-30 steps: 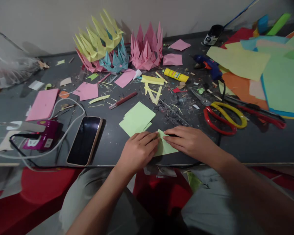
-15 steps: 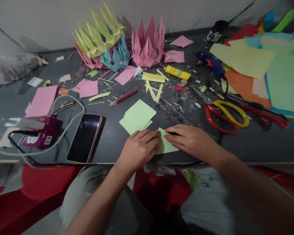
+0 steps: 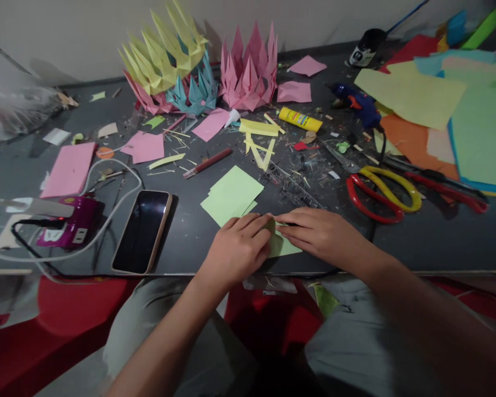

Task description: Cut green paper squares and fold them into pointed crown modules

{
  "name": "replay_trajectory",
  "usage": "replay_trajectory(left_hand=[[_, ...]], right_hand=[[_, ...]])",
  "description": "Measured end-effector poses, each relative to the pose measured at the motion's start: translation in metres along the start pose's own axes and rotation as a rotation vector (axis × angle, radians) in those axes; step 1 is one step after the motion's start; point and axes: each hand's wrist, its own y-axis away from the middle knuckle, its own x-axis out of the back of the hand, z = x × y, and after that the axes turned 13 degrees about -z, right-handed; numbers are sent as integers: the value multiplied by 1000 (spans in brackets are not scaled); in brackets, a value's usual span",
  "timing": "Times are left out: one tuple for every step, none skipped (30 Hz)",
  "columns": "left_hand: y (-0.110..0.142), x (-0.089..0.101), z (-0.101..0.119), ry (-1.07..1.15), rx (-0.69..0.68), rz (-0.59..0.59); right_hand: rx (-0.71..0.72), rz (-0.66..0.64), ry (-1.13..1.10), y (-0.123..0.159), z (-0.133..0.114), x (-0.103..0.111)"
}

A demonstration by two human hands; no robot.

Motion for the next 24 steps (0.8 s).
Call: replay_trajectory(left_hand=[[-1, 0, 1, -4, 2, -11], [-2, 1, 2, -6, 4, -18], [-4, 1, 3, -4, 10, -23], [-5, 2, 5, -1, 22, -30], [-6, 3, 7, 2, 37, -38], [-7, 5, 9, 4, 56, -49], [-8, 6, 11, 5, 76, -63], [-8, 7, 14, 6, 95, -77], [-9, 8, 16, 7, 113, -87], [-9, 9, 18, 9, 128, -96], [-10, 10, 19, 12, 139, -102], [-10, 10, 20, 15, 148, -105], [-9, 10, 21, 18, 152, -104], [-9, 10, 21, 20, 154, -103], [-9, 10, 21, 21, 154, -100], [-8, 9, 21, 22, 153, -95], [-8, 9, 20, 22, 152, -91], [-7, 8, 20, 21, 150, -89], [-6, 7, 20, 18, 146, -87], [-5, 7, 19, 12, 141, -84], [-4, 7, 19, 5, 135, -81], [-3, 6, 19, -3, 128, -77], [-2, 6, 19, -10, 121, -75], [-1, 6, 18, -15, 114, -74]], right_hand=[[10, 1, 3, 0, 0, 0], [18, 3, 7, -1, 0, 0], [18, 5, 12, -1, -1, 0], [7, 6, 17, -2, -2, 1], [-18, 10, 21, -3, -4, 2], [-56, 15, 22, -5, -7, 3], [-101, 22, 22, -6, -10, 5], [-148, 31, 23, -6, -13, 6], [-195, 41, 27, -6, -18, 8], [-238, 50, 36, -6, -22, 10], [-280, 58, 47, -4, -27, 12], [-318, 60, 60, -2, -32, 14], [-353, 60, 72, 0, -36, 16], [-383, 56, 84, 3, -41, 17], [-403, 47, 93, 6, -44, 19], [-413, 40, 99, 7, -46, 21], [-419, 31, 101, 8, -48, 22], [-421, 23, 97, 8, -47, 22], [-423, 17, 91, 6, -46, 22], [-429, 12, 86, 4, -44, 21], [-442, 15, 85, 0, -41, 20], [-455, 21, 89, -4, -37, 17], [-469, 33, 97, -8, -33, 14], [-471, 49, 101, -12, -29, 10]])
